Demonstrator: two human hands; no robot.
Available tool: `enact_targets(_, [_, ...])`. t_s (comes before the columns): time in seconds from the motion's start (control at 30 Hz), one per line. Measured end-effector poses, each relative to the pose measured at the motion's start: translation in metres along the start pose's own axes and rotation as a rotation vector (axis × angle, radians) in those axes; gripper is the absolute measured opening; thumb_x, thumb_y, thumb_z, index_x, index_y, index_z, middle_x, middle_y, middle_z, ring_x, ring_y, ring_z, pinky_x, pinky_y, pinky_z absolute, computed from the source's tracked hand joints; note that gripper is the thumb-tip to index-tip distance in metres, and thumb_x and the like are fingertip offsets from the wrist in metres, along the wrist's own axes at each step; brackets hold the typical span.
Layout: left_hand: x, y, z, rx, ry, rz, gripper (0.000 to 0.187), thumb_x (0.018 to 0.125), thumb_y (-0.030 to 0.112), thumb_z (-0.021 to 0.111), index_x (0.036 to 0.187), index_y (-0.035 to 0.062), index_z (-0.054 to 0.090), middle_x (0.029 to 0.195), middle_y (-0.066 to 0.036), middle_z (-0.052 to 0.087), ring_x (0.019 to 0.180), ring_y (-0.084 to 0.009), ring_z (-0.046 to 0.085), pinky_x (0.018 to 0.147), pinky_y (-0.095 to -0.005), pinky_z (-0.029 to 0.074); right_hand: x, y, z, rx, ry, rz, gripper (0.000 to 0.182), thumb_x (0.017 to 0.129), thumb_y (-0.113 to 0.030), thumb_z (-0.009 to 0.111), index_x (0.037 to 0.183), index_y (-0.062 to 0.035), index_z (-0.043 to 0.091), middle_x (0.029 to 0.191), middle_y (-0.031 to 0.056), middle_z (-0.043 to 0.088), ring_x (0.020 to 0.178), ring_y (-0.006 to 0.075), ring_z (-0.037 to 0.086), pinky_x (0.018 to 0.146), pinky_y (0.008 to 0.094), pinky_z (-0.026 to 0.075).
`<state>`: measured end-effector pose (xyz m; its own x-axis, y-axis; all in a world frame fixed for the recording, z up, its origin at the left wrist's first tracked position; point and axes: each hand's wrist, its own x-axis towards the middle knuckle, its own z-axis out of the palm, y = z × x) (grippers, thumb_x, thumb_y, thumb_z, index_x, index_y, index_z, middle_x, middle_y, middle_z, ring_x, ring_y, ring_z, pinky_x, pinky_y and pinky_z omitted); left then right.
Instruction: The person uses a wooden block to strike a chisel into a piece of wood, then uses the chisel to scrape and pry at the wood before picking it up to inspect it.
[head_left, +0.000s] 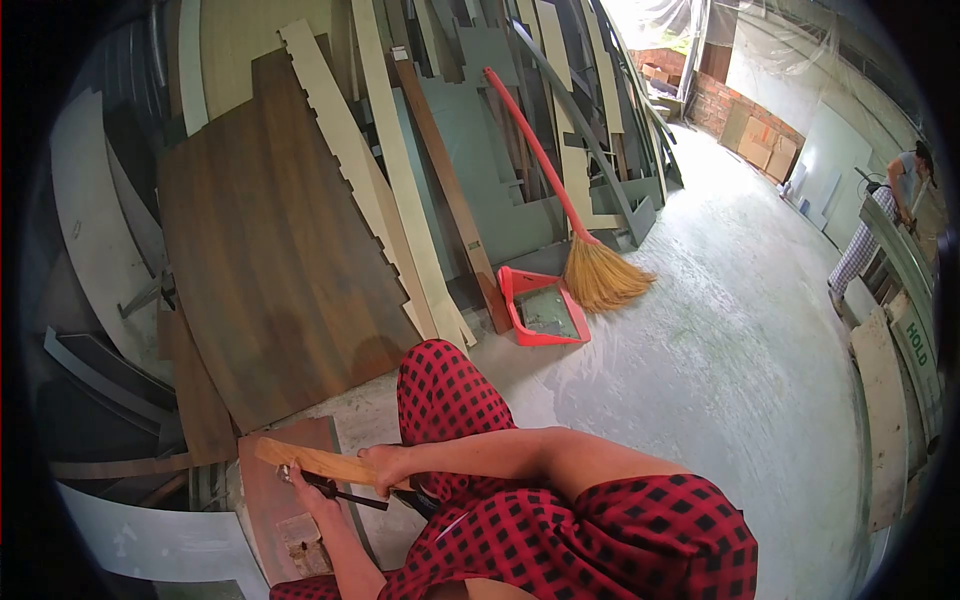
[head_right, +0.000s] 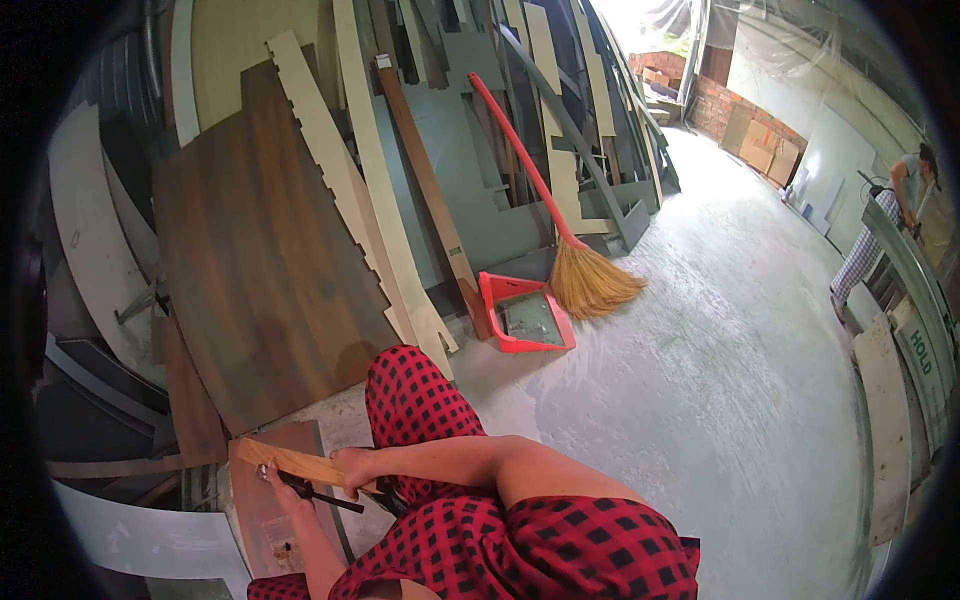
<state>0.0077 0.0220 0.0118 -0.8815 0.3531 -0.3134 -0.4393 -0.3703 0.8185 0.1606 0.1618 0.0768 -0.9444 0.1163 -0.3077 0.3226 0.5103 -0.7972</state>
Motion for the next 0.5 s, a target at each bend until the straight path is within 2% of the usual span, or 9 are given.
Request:
enact_targets(0.2, [0.0, 0.001, -0.001, -0.024, 0.027, -0.012, 0.056, 0.075, 0.048, 0.068, 0.116, 0.0134, 0.053, 0.102, -0.003, 0.06, 0.086, -0.0181, 0.06, 0.063, -0.0302, 0.046, -0.003, -0.003, -0.002, 0.008, -0.003, 0.008, 0.08, 0.041, -0.014, 0.082, 0.109, 0.0051, 0.046, 0.089, 0.0207, 0.061, 0.085, 0.0323, 0.062, 0.074, 0.0355, 0.05])
enact_targets(0.33, [-0.003, 0.005, 0.002, 0.045, -0.044, 0.0, 0.053, 0.076, 0.048, 0.067, 0.115, 0.0134, 0.053, 0.1, -0.003, 0.061, 0.084, -0.0178, 0.06, 0.062, -0.0294, 0.047, -0.004, -0.005, -0.001, -0.043, 0.036, -0.024, 0.078, 0.04, -0.014, 0.083, 0.107, 0.005, 0.048, 0.089, 0.0212, 0.061, 0.085, 0.0317, 0.062, 0.074, 0.0352, 0.049])
enact_targets(0.43, [-0.016, 0.014, 0.013, 0.058, -0.035, 0.041, 0.05, 0.079, 0.048, 0.065, 0.112, 0.0136, 0.054, 0.095, -0.002, 0.061, 0.079, -0.0165, 0.06, 0.058, -0.0281, 0.045, -0.008, -0.008, -0.008, 0.041, 0.012, -0.003, 0.072, 0.043, -0.011, 0.082, 0.104, 0.0055, 0.05, 0.087, 0.0195, 0.062, 0.085, 0.0289, 0.063, 0.073, 0.0352, 0.05])
enact_targets(0.5, [-0.015, 0.017, 0.013, 0.05, -0.003, 0.056, 0.047, 0.08, 0.048, 0.064, 0.111, 0.0138, 0.054, 0.091, -0.001, 0.061, 0.074, -0.0152, 0.059, 0.055, -0.0272, 0.044, -0.015, -0.011, -0.013, 0.344, -0.009, 0.057, 0.063, 0.047, -0.007, 0.081, 0.101, 0.0061, 0.051, 0.083, 0.0164, 0.063, 0.079, 0.0246, 0.064, 0.067, 0.0344, 0.05])
